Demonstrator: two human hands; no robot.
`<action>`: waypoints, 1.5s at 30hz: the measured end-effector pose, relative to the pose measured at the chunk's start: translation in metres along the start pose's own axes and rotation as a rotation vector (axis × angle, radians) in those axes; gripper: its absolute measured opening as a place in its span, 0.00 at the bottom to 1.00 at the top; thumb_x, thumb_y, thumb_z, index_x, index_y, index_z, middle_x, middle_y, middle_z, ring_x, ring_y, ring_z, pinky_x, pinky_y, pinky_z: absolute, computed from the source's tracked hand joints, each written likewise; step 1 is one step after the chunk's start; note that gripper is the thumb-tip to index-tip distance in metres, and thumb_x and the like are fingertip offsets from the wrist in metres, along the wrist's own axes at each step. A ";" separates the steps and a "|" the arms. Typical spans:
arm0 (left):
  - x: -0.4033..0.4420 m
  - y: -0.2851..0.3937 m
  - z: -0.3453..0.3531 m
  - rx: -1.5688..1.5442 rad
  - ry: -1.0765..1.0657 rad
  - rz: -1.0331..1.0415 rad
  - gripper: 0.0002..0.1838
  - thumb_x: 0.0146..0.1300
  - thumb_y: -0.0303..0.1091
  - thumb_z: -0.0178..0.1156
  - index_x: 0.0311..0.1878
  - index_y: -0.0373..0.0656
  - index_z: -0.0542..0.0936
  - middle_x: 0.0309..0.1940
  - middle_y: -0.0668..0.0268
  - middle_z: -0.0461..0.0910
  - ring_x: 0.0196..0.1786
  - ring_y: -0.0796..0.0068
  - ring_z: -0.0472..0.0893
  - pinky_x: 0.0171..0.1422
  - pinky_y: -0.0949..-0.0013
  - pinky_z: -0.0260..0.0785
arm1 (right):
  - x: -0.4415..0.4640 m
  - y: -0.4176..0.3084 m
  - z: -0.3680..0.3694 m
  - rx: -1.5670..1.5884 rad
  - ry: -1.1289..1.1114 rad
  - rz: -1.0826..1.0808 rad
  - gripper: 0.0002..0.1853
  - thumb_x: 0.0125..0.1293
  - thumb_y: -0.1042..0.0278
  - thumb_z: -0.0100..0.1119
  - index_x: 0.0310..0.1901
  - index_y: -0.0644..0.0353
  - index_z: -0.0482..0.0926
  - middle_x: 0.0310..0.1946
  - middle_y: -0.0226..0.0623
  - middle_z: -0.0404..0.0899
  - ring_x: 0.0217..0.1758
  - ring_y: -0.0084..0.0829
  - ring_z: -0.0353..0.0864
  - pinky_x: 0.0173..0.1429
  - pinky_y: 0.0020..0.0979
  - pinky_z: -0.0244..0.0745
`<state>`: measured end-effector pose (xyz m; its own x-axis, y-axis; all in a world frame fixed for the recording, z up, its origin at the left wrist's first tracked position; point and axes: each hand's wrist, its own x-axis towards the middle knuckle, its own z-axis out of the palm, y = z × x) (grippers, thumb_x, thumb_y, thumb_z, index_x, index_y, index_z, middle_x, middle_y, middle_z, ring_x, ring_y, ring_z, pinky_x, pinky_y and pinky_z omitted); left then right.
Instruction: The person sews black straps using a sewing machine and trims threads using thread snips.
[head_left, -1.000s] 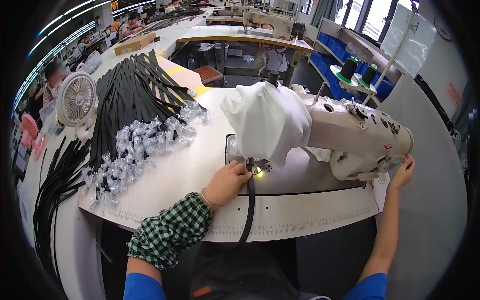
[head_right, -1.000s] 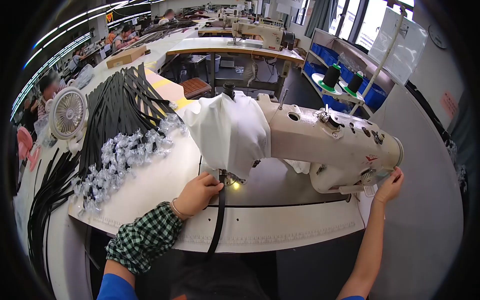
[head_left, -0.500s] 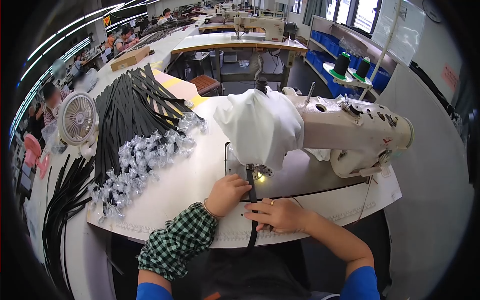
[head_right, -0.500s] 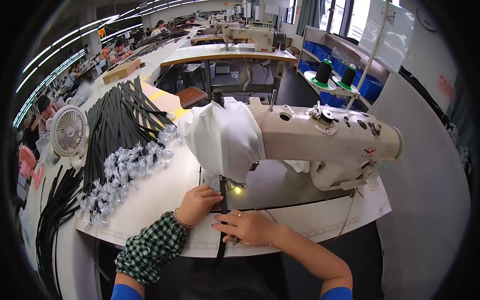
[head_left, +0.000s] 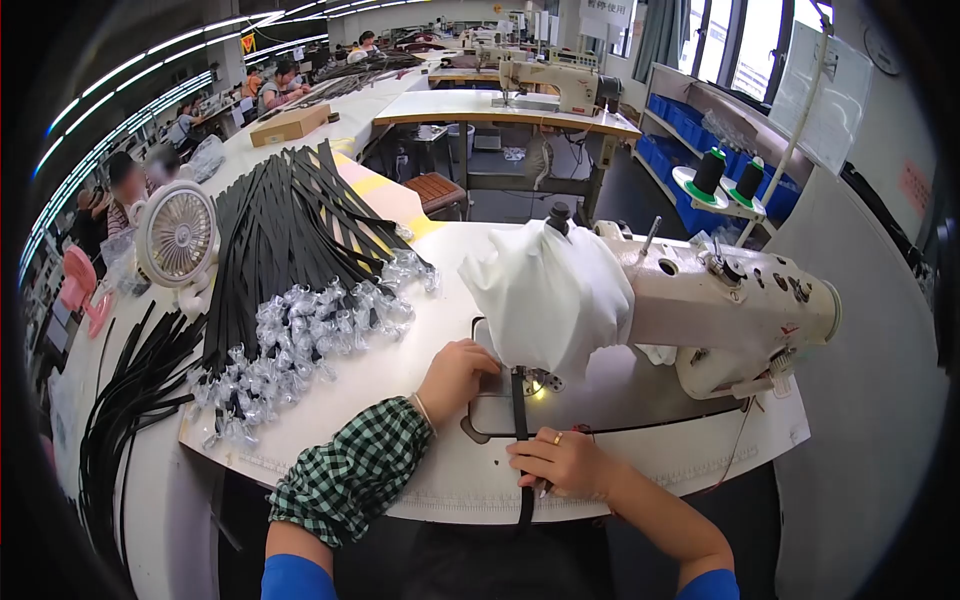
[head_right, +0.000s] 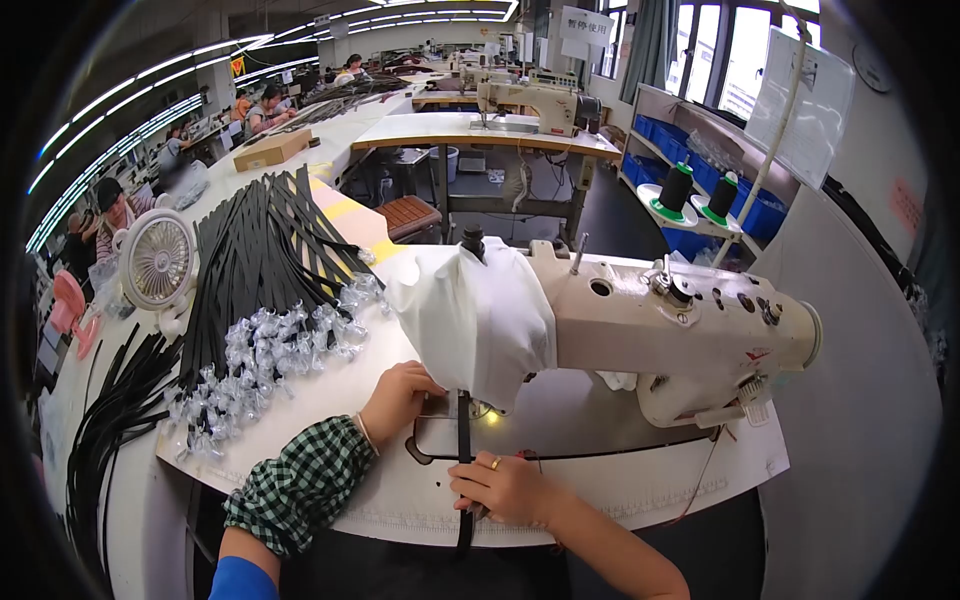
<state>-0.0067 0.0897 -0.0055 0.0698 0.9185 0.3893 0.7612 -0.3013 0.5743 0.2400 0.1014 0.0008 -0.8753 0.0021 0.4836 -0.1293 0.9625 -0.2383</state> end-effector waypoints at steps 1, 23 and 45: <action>0.009 -0.007 -0.001 0.017 0.031 -0.003 0.11 0.45 0.17 0.54 0.32 0.37 0.82 0.36 0.60 0.82 0.44 0.60 0.78 0.51 0.66 0.71 | 0.000 0.001 0.001 0.013 0.014 0.006 0.18 0.42 0.72 0.68 0.39 0.55 0.79 0.44 0.26 0.78 0.37 0.28 0.75 0.37 0.26 0.75; 0.001 -0.020 -0.036 -1.144 0.355 -0.495 0.19 0.56 0.18 0.60 0.53 0.34 0.72 0.46 0.63 0.79 0.45 0.79 0.78 0.52 0.77 0.69 | -0.007 0.001 -0.008 0.094 0.218 0.623 0.11 0.61 0.70 0.60 0.44 0.59 0.75 0.37 0.38 0.80 0.26 0.35 0.79 0.33 0.31 0.75; -0.077 0.036 -0.021 -1.444 0.258 -0.538 0.21 0.56 0.16 0.59 0.53 0.39 0.72 0.49 0.64 0.77 0.48 0.77 0.76 0.58 0.72 0.68 | 0.031 0.003 0.003 -0.087 0.178 0.403 0.14 0.48 0.68 0.68 0.36 0.55 0.75 0.27 0.31 0.75 0.27 0.33 0.78 0.27 0.30 0.72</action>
<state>0.0022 0.0029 0.0007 -0.2205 0.9736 -0.0598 -0.5920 -0.0848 0.8015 0.2110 0.1036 0.0130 -0.7528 0.4208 0.5062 0.2518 0.8946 -0.3692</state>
